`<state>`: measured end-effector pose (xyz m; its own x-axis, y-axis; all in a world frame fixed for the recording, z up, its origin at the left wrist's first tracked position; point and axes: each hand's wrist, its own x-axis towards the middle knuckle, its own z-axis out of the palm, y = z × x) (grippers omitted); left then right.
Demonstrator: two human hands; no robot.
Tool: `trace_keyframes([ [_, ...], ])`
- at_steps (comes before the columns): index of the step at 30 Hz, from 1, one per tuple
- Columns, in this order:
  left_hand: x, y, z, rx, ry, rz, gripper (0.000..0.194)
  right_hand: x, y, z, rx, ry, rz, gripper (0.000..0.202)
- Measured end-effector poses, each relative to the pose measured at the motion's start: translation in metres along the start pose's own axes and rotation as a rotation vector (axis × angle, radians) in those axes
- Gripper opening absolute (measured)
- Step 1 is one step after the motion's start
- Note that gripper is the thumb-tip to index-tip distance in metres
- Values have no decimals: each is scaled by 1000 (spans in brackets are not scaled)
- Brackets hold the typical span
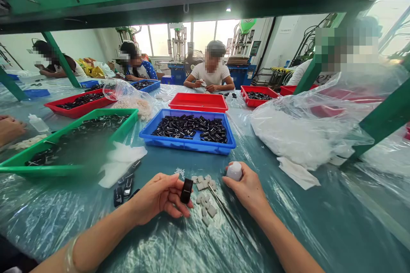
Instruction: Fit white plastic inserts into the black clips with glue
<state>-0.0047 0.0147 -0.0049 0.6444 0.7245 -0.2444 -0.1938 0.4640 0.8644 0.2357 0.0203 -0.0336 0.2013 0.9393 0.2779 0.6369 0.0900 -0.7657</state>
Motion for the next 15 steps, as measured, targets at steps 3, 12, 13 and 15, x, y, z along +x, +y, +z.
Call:
trace_keyframes([
  [3, 0, 0, 0, 2, 6, 1, 48, 3, 2, -5, 31, 4, 1, 40],
  [12, 1, -1, -2, 19, 56, 27, 47, -20, -50, -34, -325, 323, -454, 16],
  [13, 1, -1, -2, 20, 60, 27, 47, -25, -54, -32, -324, 183, -508, 14],
  [15, 2, -1, -2, 22, 58, 26, 46, -34, -56, -24, -369, -118, -534, 19],
])
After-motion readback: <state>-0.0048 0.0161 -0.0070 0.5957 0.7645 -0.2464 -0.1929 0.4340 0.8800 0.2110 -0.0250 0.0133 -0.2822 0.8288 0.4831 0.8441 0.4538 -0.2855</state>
